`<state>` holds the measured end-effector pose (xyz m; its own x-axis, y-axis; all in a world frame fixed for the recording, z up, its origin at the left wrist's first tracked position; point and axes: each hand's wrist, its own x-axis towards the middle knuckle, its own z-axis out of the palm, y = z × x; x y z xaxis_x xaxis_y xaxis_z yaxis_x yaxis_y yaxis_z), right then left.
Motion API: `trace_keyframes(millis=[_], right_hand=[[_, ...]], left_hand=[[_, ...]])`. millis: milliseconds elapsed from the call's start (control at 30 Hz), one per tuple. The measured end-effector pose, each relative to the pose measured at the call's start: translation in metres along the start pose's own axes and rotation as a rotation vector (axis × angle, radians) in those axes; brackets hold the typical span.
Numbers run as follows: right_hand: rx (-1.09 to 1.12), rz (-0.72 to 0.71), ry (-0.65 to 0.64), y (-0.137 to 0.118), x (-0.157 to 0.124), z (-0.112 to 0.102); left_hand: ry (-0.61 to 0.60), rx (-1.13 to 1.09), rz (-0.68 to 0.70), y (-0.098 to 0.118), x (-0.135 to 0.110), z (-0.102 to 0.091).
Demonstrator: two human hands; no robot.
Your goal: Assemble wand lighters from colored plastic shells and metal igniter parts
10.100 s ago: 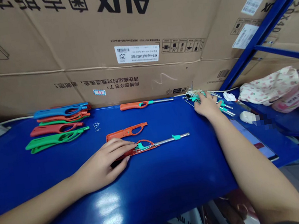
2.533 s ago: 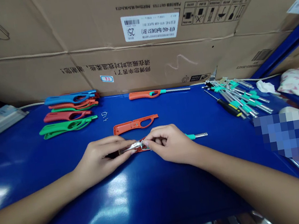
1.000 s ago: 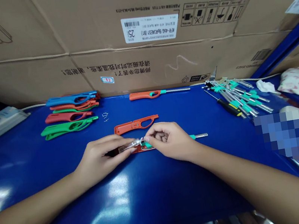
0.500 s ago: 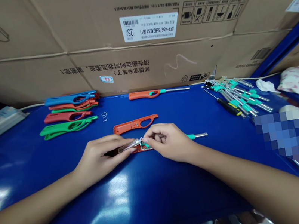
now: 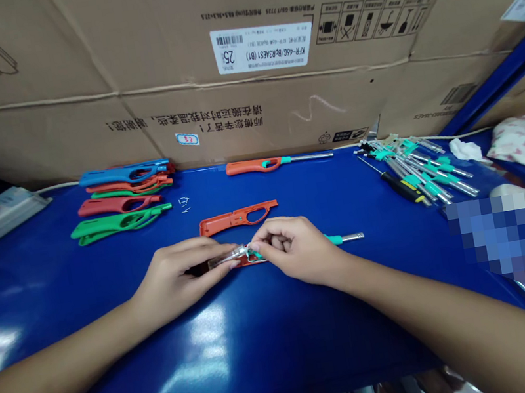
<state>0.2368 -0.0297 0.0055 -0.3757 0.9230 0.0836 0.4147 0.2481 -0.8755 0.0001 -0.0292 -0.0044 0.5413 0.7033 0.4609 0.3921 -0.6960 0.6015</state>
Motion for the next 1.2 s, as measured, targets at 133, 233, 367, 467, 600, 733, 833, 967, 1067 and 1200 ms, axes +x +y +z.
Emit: trace_keyframes(millis=[133,233,367,467,600,733,833,967,1067,1200], right_hand=[[-0.031,-0.072,0.01,-0.002,-0.001,-0.003],[-0.091,-0.139,0.034,-0.004,-0.003,-0.006],[-0.16,-0.201,0.056,-0.004,-0.005,-0.007],[-0.215,-0.276,0.067,-0.003,-0.006,-0.007],[-0.334,-0.402,0.066,-0.002,-0.007,-0.007],[-0.533,-0.477,0.039,-0.005,-0.008,-0.014],[-0.718,-0.522,-0.012,-0.01,-0.009,-0.023],[-0.866,-0.57,-0.1,-0.014,-0.009,-0.028],[-0.896,-0.575,-0.159,-0.011,-0.01,-0.024],[-0.866,-0.547,-0.184,-0.005,-0.009,-0.018]], left_hand=[[-0.04,0.006,-0.041,0.005,0.003,-0.008],[-0.103,0.048,-0.04,0.011,0.007,-0.02],[-0.203,0.172,-0.04,0.015,0.009,-0.03],[-0.251,0.195,-0.056,0.013,0.009,-0.029],[-0.297,0.144,-0.107,0.009,0.007,-0.027],[-0.286,0.093,-0.142,0.008,0.008,-0.029],[-0.27,0.092,-0.126,0.009,0.01,-0.031],[-0.284,0.131,-0.103,0.01,0.01,-0.034],[-0.301,0.13,-0.107,0.009,0.01,-0.034],[-0.291,0.086,-0.134,0.007,0.01,-0.033]])
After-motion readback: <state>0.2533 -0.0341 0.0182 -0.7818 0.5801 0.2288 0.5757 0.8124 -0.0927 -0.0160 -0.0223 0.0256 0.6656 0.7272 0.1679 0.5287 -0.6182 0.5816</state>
